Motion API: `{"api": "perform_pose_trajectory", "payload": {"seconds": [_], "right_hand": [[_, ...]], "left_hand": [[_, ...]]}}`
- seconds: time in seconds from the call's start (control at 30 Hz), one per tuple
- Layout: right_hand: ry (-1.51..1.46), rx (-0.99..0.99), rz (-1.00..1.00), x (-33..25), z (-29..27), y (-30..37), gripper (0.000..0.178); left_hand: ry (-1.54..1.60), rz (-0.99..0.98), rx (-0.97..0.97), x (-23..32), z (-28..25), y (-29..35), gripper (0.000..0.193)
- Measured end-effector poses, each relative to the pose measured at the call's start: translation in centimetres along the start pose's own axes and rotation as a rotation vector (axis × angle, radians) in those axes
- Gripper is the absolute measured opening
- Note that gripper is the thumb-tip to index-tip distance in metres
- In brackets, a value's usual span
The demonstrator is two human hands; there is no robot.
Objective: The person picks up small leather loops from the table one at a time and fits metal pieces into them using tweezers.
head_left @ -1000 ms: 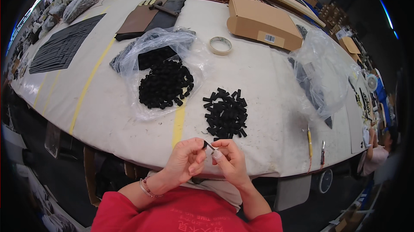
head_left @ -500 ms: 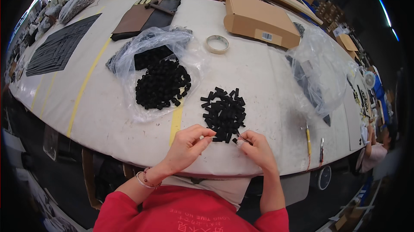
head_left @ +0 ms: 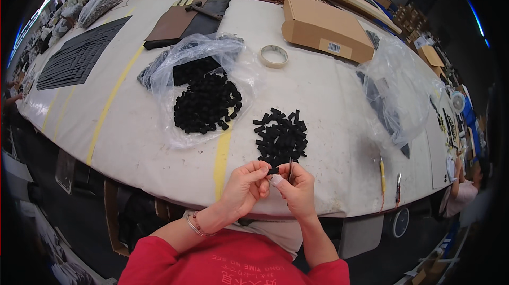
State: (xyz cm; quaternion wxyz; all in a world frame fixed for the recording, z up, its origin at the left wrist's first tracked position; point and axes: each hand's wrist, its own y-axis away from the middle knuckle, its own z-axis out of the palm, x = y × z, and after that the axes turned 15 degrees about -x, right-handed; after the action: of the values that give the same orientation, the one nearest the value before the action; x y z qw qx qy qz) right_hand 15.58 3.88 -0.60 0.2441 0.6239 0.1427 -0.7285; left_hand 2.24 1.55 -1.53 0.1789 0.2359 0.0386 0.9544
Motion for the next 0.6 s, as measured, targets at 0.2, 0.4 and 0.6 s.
{"api": "perform_pose_trajectory", "payload": {"seconds": [0.2,0.4,0.6], "right_hand": [[0.231,0.086,-0.047,0.5,0.4,0.0,0.007],[0.357,0.072,-0.095,-0.6,0.6,0.1,0.006],[0.495,-0.009,-0.14,-0.7,0.2,0.0,0.006]], "left_hand": [[-0.162,0.072,0.034,-0.5,0.2,0.3,0.006],[-0.375,0.131,0.031,-0.5,0.0,0.5,0.008],[-0.506,0.155,0.013,-0.3,0.2,0.7,0.007]]}}
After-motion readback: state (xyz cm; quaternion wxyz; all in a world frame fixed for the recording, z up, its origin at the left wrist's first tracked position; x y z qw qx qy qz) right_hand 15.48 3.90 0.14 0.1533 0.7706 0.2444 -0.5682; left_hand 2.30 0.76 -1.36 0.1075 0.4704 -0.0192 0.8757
